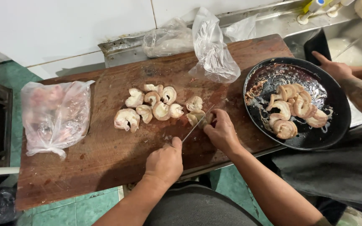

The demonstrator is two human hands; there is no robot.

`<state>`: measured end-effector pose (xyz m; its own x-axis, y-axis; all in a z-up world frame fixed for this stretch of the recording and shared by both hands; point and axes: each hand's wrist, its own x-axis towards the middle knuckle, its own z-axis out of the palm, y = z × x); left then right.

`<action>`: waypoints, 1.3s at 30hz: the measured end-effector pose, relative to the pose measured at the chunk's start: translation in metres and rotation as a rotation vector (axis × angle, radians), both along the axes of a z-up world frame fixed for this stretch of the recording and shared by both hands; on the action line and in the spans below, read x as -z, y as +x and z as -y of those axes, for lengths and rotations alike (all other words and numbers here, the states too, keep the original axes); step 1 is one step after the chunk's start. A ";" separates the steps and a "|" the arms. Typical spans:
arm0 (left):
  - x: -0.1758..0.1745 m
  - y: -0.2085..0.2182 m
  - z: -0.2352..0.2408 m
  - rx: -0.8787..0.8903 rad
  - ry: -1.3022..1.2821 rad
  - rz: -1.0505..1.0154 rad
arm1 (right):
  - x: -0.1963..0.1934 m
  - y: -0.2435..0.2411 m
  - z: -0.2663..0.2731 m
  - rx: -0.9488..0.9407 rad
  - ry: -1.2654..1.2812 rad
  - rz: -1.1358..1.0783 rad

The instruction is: Cutting and preparing animal intestines or offal on a wooden cutting board using a knife.

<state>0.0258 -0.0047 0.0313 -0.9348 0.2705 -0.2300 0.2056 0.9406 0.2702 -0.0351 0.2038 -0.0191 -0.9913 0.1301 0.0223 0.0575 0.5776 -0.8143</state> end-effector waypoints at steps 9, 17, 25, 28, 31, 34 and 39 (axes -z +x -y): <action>-0.011 -0.002 0.002 -0.014 -0.007 0.097 | 0.007 -0.005 -0.006 -0.011 -0.022 -0.065; -0.038 -0.023 -0.015 0.014 -0.079 0.194 | -0.002 0.001 0.007 -0.016 0.048 -0.136; -0.049 -0.037 -0.017 0.045 -0.061 0.319 | 0.010 -0.008 -0.003 -0.129 0.095 -0.241; -0.027 -0.050 -0.038 0.007 0.019 0.214 | 0.004 -0.004 -0.002 -0.137 0.112 -0.226; -0.024 -0.040 -0.032 -0.008 0.056 0.222 | 0.012 0.000 -0.008 -0.079 0.059 -0.150; -0.032 -0.011 0.006 0.024 -0.014 0.320 | 0.011 0.001 -0.022 -0.029 -0.034 -0.084; -0.024 0.014 0.047 -0.032 0.006 0.357 | 0.037 -0.002 -0.045 -0.108 -0.495 0.027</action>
